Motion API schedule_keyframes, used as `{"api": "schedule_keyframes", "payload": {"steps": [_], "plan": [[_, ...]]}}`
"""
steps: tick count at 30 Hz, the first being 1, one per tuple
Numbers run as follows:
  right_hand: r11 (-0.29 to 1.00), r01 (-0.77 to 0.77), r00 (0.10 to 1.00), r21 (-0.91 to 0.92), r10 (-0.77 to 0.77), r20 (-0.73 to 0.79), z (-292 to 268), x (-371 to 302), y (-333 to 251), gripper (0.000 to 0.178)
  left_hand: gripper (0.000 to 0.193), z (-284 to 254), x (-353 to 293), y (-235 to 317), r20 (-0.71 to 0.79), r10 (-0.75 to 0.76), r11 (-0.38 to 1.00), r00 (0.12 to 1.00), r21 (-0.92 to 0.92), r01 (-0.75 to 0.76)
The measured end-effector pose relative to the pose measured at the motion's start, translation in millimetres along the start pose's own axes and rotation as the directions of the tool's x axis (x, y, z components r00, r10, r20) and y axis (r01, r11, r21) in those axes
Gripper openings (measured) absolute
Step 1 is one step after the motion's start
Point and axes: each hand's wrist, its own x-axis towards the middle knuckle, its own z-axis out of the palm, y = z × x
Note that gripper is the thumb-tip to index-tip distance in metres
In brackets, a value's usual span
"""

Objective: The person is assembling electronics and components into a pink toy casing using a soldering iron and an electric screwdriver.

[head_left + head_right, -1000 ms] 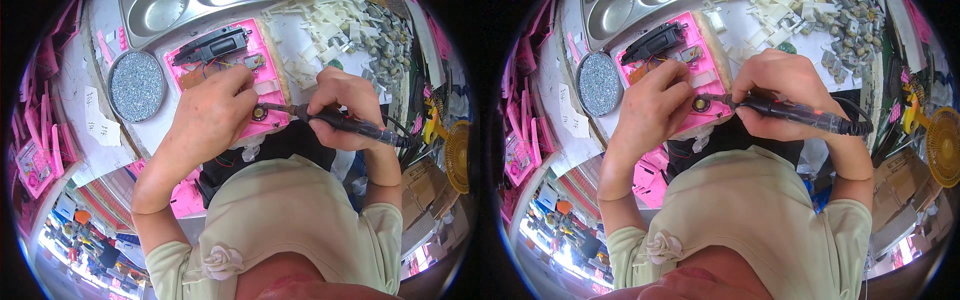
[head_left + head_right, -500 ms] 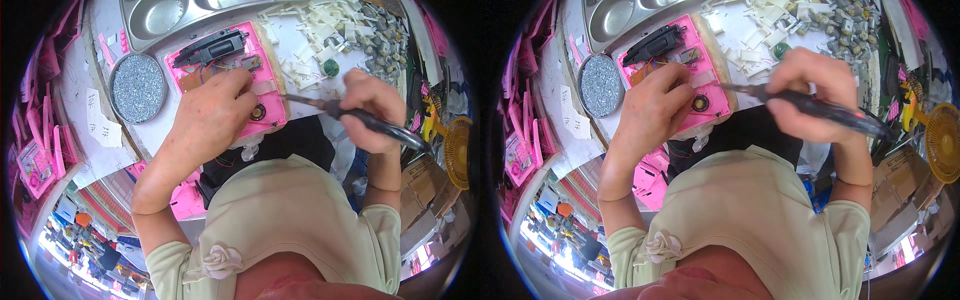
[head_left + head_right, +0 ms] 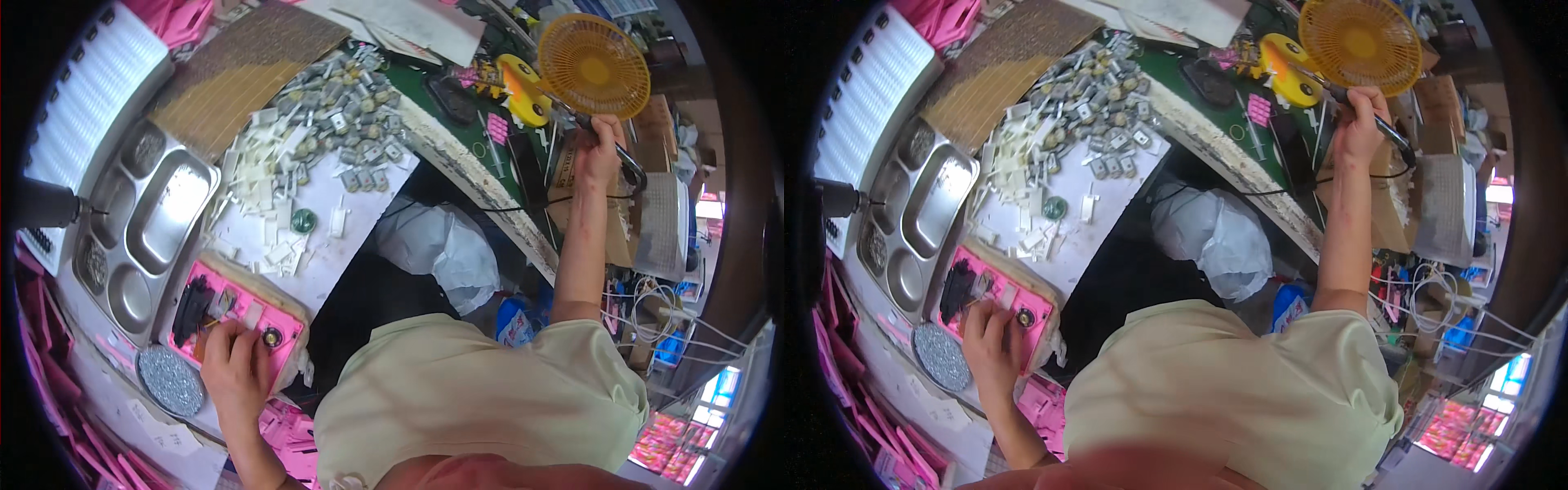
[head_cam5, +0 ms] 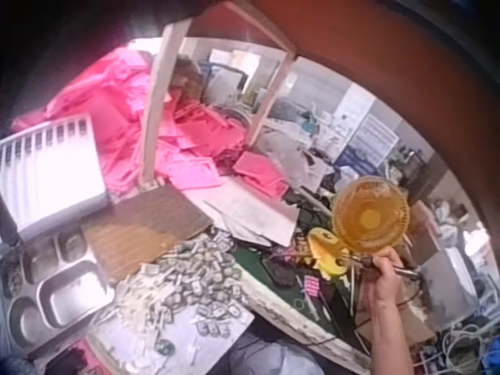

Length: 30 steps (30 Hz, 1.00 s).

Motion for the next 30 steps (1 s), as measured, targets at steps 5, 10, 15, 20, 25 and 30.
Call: {"api": "schedule_keyframes", "payload": {"steps": [5,10,15,20,25,30], "plan": [[0.979,-0.057,0.997,-0.198,0.066,0.039,18.1,14.8,46.1,0.004,0.026,3.8,-9.9,-1.4,-0.008,-0.035,0.999,0.999,-0.042,0.035],[0.812,-0.468,0.814,-0.350,0.550,0.187,53.5,43.3,92.0,0.019,0.031,9.7,-33.2,-19.7,-0.138,0.016,0.999,0.990,0.047,-0.009],[0.569,-0.806,0.558,0.163,0.640,0.528,-6.6,-7.5,89.4,0.044,0.037,2.7,-33.0,-21.4,-0.188,-0.003,0.999,0.982,-0.033,-0.003],[0.942,-0.116,0.671,-0.315,0.308,0.674,142.5,-209.3,2.9,0.025,0.036,14.5,-44.4,-20.8,-0.283,-0.097,0.988,0.954,-0.140,0.059],[0.892,0.420,0.196,0.168,-0.270,0.943,251.6,-283.6,-11.6,0.028,0.033,11.3,-33.2,-18.3,-0.218,-0.014,1.000,0.976,-0.007,0.013],[0.833,0.504,0.075,0.230,-0.307,0.949,273.8,-294.2,-12.7,0.022,0.037,10.3,-34.5,-22.1,-0.180,0.033,0.999,0.983,0.004,-0.033]]}}
